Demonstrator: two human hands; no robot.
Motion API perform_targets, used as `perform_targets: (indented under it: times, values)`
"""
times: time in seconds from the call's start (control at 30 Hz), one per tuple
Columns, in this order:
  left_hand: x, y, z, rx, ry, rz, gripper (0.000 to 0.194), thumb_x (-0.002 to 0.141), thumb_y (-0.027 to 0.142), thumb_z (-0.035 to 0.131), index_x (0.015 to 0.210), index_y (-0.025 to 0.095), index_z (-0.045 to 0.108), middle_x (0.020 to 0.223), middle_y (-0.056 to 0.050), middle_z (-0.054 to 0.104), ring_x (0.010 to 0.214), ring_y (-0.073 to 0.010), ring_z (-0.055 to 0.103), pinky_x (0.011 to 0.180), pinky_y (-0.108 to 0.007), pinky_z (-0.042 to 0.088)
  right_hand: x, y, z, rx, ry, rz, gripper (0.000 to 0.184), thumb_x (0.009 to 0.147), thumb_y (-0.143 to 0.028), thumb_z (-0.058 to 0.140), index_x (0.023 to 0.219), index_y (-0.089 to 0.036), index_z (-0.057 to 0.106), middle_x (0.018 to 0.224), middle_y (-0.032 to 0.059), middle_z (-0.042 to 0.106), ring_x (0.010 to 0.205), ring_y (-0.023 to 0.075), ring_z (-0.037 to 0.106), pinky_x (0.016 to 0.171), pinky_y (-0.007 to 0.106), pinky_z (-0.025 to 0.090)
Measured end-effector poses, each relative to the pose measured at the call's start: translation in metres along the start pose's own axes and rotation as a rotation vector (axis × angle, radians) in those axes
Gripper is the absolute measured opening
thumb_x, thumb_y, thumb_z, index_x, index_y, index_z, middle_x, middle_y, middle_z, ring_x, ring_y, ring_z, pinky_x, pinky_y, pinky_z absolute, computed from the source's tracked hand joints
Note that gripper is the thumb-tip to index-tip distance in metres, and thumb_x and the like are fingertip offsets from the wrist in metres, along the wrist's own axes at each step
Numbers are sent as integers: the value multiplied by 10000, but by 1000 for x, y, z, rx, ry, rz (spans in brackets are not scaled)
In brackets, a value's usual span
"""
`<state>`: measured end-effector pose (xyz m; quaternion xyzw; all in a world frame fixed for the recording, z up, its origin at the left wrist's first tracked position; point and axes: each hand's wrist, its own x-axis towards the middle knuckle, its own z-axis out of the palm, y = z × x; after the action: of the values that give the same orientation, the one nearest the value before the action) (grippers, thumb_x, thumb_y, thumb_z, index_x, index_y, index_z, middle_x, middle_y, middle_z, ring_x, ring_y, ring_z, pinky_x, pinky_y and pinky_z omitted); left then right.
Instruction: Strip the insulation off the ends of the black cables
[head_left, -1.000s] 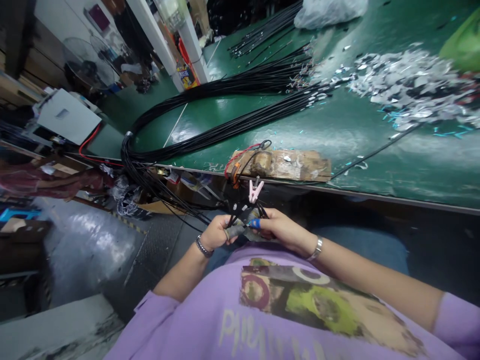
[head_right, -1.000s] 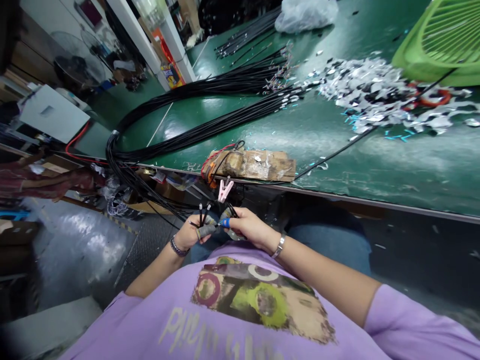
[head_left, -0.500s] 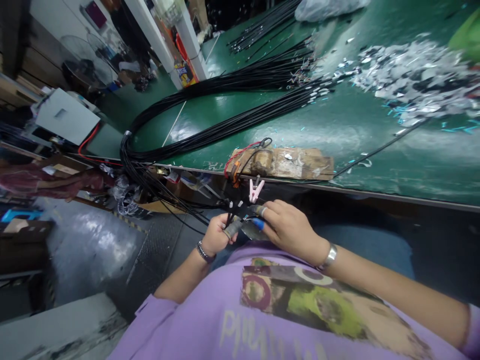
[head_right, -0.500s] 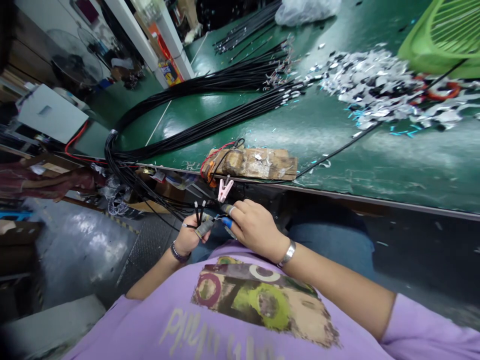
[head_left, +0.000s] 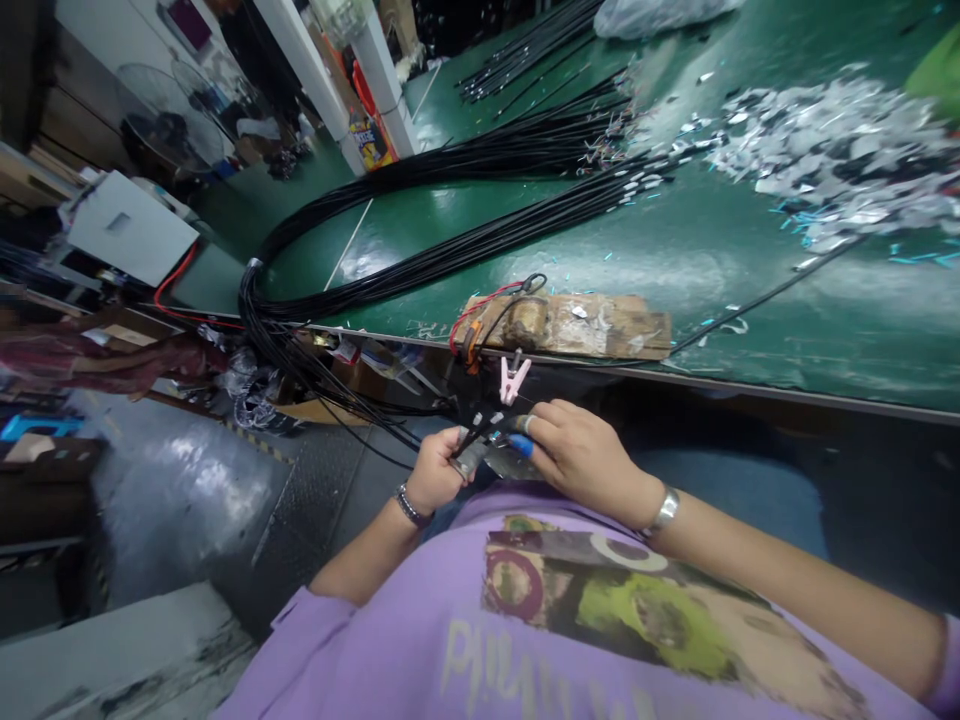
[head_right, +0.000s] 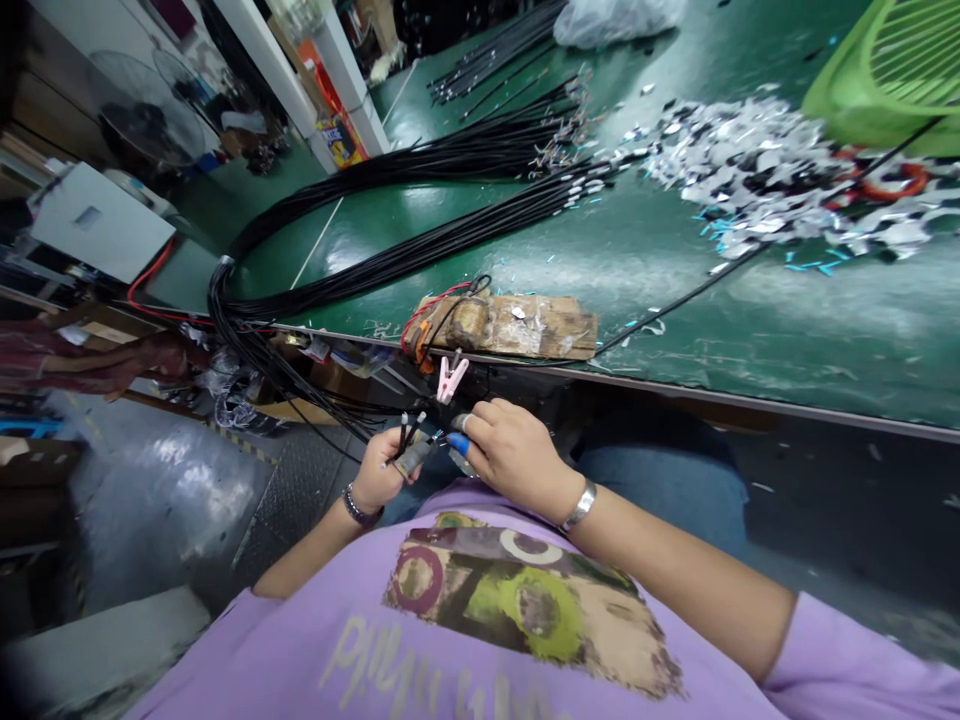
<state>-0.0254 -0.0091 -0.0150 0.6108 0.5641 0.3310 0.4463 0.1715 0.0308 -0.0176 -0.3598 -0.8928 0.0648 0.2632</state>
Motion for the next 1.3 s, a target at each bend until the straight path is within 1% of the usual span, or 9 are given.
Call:
perform_targets:
  times: [0.1, 0.23, 0.3, 0.37, 0.47, 0.57, 0.9, 1.13, 1.3]
  values:
    - [-3, 0, 3, 285, 80, 253, 256, 773, 386, 564, 665, 155, 593, 524, 4, 568, 468, -89, 492, 474, -201, 375, -1, 1, -3, -56, 30, -7, 242, 880, -224, 446, 692, -173, 590, 632, 49, 544, 621, 177, 433, 609, 288, 306]
    - [-8, -4, 11, 684, 140, 577, 241, 773, 339, 517, 614, 168, 580, 480, -6, 536, 447, -115, 488, 477, -241, 342, -6, 3, -7, -105, 13, -32, 206, 856, -202, 469, 689, -170, 585, 639, 50, 552, 624, 178, 432, 614, 293, 302]
    - [-8, -5, 14, 770, 188, 680, 250, 780, 309, 488, 580, 174, 554, 467, -10, 520, 433, -119, 478, 472, -257, 326, -10, 4, -9, -116, -6, -37, 208, 857, -212, 470, 685, -174, 580, 637, 48, 550, 624, 178, 430, 615, 292, 302]
    - [-7, -4, 17, 807, 228, 724, 255, 783, 284, 474, 558, 178, 531, 464, -13, 512, 428, -118, 469, 475, -262, 318, -13, 5, -11, -125, -7, -42, 221, 860, -213, 465, 671, -177, 573, 625, 45, 540, 615, 177, 421, 612, 292, 299]
    - [-7, -1, 18, 838, 247, 733, 272, 782, 271, 469, 525, 185, 500, 454, -11, 496, 425, -115, 452, 474, -263, 309, -17, 5, -13, -131, 18, -48, 244, 870, -209, 454, 656, -176, 568, 615, 42, 527, 607, 175, 409, 611, 288, 297]
    - [-7, -1, 17, 863, 222, 719, 261, 777, 266, 474, 531, 186, 504, 460, -13, 501, 437, -118, 458, 480, -263, 311, -17, 5, -14, -137, 27, -43, 257, 884, -214, 445, 664, -176, 572, 615, 40, 523, 607, 175, 402, 613, 286, 294]
    - [-8, -5, 18, 900, 197, 716, 243, 770, 257, 482, 536, 190, 494, 456, -14, 486, 445, -125, 451, 488, -272, 308, -14, 4, -13, -163, -26, -66, 252, 890, -230, 448, 690, -178, 592, 635, 45, 542, 618, 174, 406, 617, 292, 283]
    - [-7, -3, 18, 851, 187, 715, 214, 751, 240, 501, 543, 191, 497, 462, -20, 494, 443, -133, 460, 487, -281, 299, -14, 6, -11, -118, -59, -72, 283, 900, -244, 427, 671, -179, 582, 623, 51, 545, 612, 176, 422, 608, 295, 295]
    - [-7, -6, 14, 788, 153, 628, 184, 749, 277, 511, 594, 185, 549, 490, -17, 537, 463, -129, 495, 489, -258, 331, -13, 11, -2, -19, -49, -11, 352, 923, -283, 385, 632, -187, 560, 604, 44, 542, 600, 162, 429, 579, 276, 298]
